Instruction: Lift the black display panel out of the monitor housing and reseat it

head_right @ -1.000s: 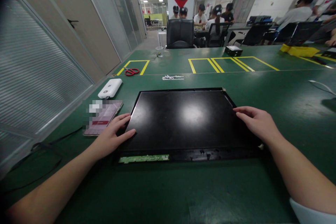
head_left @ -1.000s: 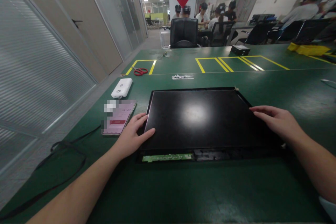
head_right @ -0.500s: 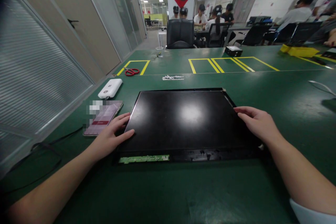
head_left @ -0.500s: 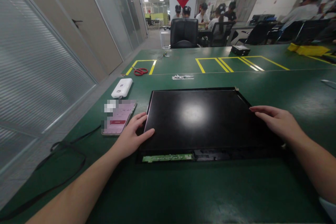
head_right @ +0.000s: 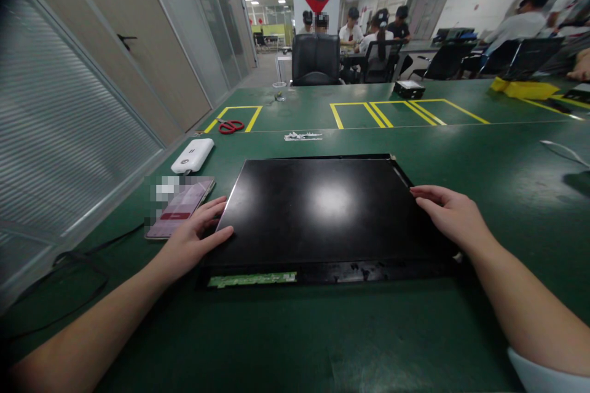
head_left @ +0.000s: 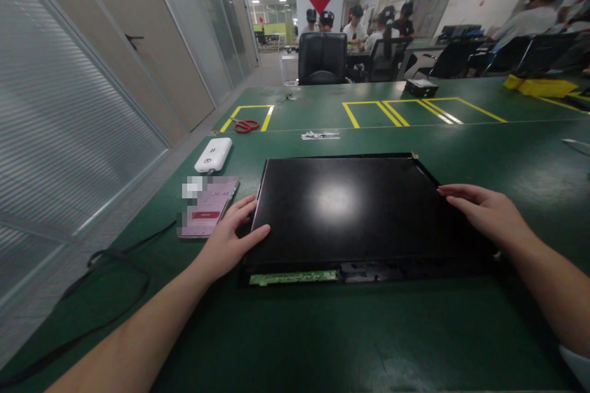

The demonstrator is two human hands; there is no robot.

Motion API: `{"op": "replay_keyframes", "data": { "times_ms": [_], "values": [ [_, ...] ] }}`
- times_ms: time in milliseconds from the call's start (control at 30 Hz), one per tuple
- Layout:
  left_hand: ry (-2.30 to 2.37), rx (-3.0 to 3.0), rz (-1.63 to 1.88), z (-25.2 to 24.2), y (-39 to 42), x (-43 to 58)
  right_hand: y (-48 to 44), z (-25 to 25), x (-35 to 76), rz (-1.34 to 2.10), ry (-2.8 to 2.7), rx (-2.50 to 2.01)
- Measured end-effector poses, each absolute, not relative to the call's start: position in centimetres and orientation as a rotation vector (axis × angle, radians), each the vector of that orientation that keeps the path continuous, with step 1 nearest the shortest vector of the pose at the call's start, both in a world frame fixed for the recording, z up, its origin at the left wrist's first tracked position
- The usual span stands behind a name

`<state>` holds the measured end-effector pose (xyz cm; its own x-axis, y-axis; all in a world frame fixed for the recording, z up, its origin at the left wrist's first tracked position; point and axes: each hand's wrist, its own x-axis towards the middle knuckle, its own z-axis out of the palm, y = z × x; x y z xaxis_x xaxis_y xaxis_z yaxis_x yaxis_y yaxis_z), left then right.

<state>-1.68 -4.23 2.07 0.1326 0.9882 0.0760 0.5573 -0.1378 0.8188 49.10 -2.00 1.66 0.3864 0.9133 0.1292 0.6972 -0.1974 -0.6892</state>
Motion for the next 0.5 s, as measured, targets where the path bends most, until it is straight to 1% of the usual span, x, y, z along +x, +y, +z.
{"op": "replay_keyframes", "data": {
  "times_ms": [233,500],
  "values": [
    [1.459,1.643,0.923,2.17,-4.35,-1.63,-2.02,2.16,48.35,0.453,-1.345,-1.988],
    [1.354,1.491,1.069,2.08,-4.59,-1.45,-2.10,1.92,49.04,0.422,-1.390,-2.050]
  ]
}}
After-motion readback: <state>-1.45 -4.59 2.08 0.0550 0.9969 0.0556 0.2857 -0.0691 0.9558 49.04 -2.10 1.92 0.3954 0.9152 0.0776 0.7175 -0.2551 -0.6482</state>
